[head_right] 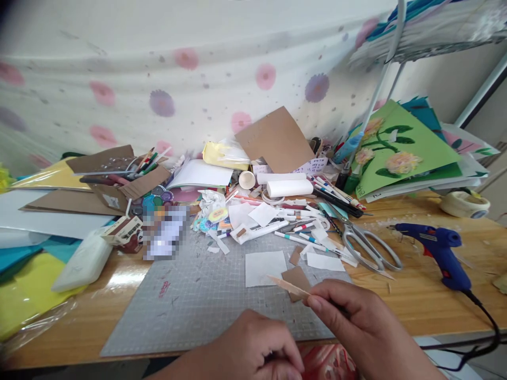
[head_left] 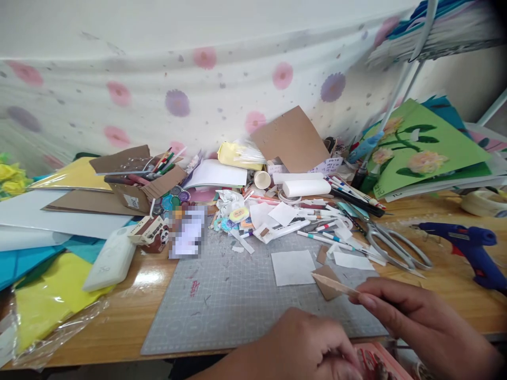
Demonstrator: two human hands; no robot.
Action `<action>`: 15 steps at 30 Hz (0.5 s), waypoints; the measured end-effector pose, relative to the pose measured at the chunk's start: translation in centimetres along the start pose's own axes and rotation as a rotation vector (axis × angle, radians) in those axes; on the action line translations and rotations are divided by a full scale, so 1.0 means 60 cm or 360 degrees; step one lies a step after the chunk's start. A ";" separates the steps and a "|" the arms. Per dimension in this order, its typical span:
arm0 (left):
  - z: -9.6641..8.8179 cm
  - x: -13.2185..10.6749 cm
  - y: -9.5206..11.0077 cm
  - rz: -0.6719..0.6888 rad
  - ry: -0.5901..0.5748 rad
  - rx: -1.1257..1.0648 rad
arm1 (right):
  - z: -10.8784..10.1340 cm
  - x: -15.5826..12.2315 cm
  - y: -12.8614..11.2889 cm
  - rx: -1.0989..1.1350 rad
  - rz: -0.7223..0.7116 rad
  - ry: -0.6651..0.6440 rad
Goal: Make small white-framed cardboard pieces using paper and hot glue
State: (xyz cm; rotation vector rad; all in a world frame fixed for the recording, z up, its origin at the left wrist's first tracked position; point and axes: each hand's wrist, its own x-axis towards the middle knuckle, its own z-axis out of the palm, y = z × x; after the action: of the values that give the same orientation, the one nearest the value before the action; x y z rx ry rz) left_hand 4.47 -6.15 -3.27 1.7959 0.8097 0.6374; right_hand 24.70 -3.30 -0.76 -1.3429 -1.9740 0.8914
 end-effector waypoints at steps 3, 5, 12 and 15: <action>-0.008 0.003 0.003 -0.0269 0.0257 -0.0476 | -0.001 0.006 -0.009 0.0033 0.0024 0.0007; -0.018 0.005 0.005 -0.0339 0.0463 -0.0851 | -0.001 0.009 -0.015 0.0048 0.0058 -0.0012; -0.036 0.011 0.001 -0.0265 0.0869 -0.1316 | 0.007 0.012 -0.031 0.0076 0.0153 -0.0057; -0.034 0.012 0.002 -0.0270 0.0901 -0.1307 | 0.008 0.010 -0.034 0.0110 0.0174 -0.0103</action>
State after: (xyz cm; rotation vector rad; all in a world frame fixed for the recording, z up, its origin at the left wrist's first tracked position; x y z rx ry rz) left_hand 3.44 -4.44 -2.40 0.7945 0.8770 1.1826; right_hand 22.98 -3.36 0.63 -1.4096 -1.9142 1.0568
